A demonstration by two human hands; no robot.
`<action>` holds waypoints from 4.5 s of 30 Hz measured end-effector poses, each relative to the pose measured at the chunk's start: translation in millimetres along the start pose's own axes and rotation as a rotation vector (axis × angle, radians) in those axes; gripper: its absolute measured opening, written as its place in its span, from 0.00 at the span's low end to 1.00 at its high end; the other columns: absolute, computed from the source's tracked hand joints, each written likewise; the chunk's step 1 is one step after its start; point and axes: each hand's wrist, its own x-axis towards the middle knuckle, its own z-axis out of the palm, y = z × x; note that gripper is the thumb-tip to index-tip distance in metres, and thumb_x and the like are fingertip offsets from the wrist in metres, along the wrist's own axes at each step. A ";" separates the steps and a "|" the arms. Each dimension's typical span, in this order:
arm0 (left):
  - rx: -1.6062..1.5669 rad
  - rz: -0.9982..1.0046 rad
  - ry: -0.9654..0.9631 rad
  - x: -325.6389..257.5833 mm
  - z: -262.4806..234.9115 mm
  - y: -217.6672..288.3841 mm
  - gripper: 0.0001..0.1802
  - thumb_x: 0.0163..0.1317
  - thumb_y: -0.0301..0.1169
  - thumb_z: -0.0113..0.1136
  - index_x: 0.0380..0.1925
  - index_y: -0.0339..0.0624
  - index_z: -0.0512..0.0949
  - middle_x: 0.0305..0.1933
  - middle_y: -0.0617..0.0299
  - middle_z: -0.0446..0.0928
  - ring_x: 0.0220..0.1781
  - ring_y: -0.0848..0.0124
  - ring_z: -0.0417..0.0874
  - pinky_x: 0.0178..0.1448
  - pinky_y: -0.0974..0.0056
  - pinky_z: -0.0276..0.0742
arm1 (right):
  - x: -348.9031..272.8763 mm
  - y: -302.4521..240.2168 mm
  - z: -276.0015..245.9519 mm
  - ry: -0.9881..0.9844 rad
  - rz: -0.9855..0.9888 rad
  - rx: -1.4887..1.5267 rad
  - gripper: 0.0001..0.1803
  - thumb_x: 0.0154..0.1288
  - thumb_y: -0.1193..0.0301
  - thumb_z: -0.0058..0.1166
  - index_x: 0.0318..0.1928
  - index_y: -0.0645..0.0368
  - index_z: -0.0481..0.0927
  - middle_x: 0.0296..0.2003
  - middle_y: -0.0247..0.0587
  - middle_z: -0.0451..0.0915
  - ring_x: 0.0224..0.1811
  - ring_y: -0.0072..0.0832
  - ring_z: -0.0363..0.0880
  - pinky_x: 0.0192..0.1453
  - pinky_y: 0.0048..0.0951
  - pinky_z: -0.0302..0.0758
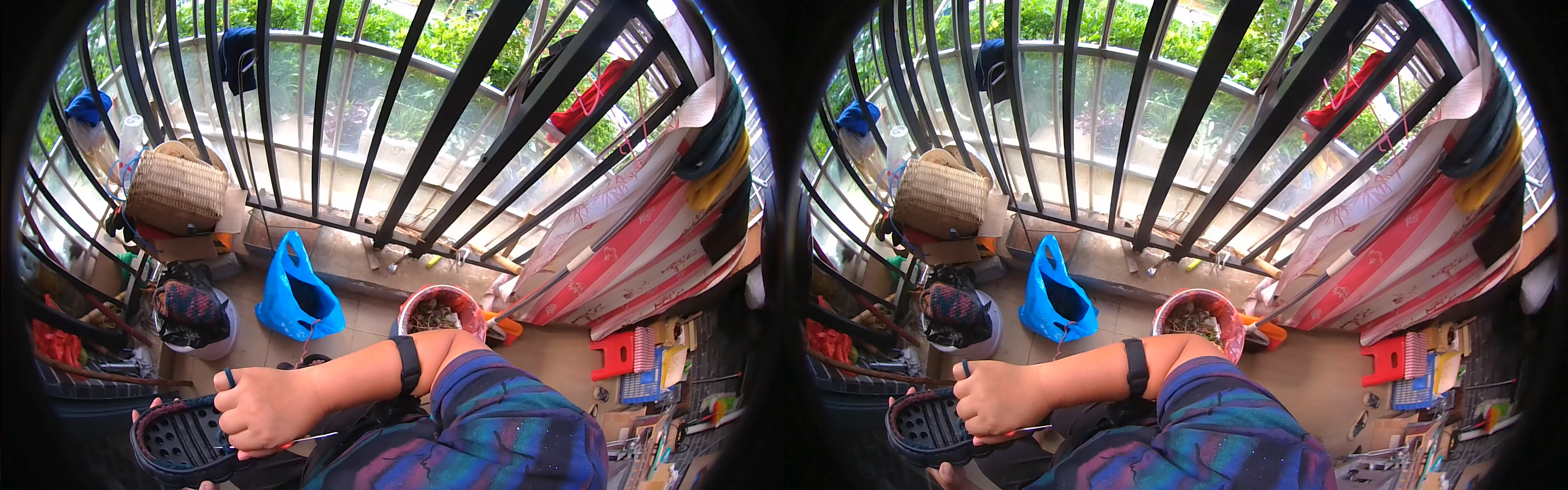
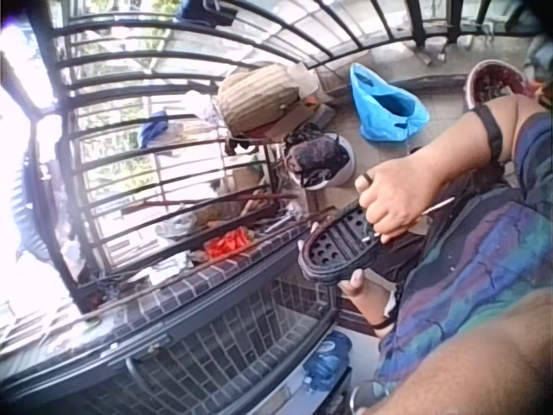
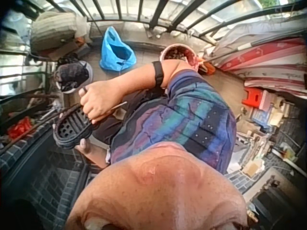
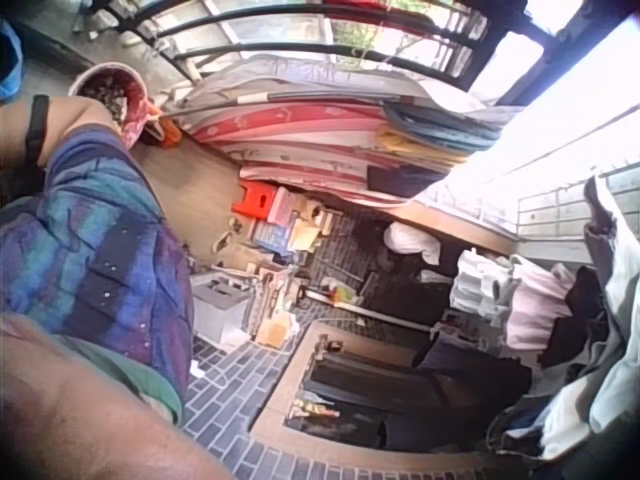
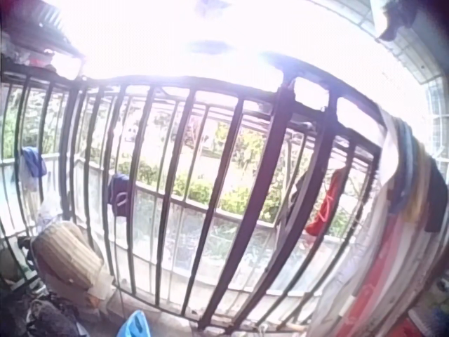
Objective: The person repairs the sole of a shoe by hand using a hook-like tool to pull blue thread through pre-made holes in the rubber sole, working along the edge of the heel and side.
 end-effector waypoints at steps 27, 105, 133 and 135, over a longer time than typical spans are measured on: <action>-0.019 -0.051 -0.058 13.1 9.7 -14.6 0.68 0.45 0.54 0.75 0.79 0.40 0.45 0.79 0.40 0.55 0.77 0.43 0.62 0.79 0.42 0.61 | -10.4 6.2 16.8 0.034 0.095 -0.030 0.17 0.64 0.63 0.61 0.21 0.53 0.71 0.25 0.35 0.68 0.31 0.35 0.70 0.47 0.43 0.70; -0.055 0.243 0.051 -26.7 20.2 116.2 0.77 0.32 0.46 0.85 0.78 0.38 0.43 0.75 0.38 0.58 0.72 0.47 0.70 0.73 0.45 0.71 | 59.6 -35.0 -44.6 -0.158 0.235 -0.049 0.35 0.42 0.50 0.72 0.49 0.59 0.79 0.38 0.41 0.75 0.38 0.40 0.76 0.43 0.38 0.65; -0.164 0.129 -0.151 -46.7 4.3 128.9 0.46 0.50 0.37 0.69 0.69 0.33 0.61 0.60 0.46 0.78 0.63 0.57 0.81 0.66 0.54 0.78 | 41.5 -55.9 -34.3 0.035 -0.032 -0.282 0.14 0.55 0.62 0.70 0.35 0.57 0.83 0.21 0.29 0.68 0.23 0.29 0.67 0.38 0.36 0.59; -0.233 0.030 -0.033 -46.8 9.7 139.8 0.49 0.49 0.40 0.70 0.69 0.33 0.60 0.62 0.46 0.75 0.64 0.57 0.80 0.68 0.54 0.77 | 45.2 -58.9 -37.3 -0.001 -0.058 -0.264 0.14 0.54 0.64 0.69 0.37 0.58 0.84 0.21 0.28 0.68 0.23 0.29 0.67 0.37 0.36 0.58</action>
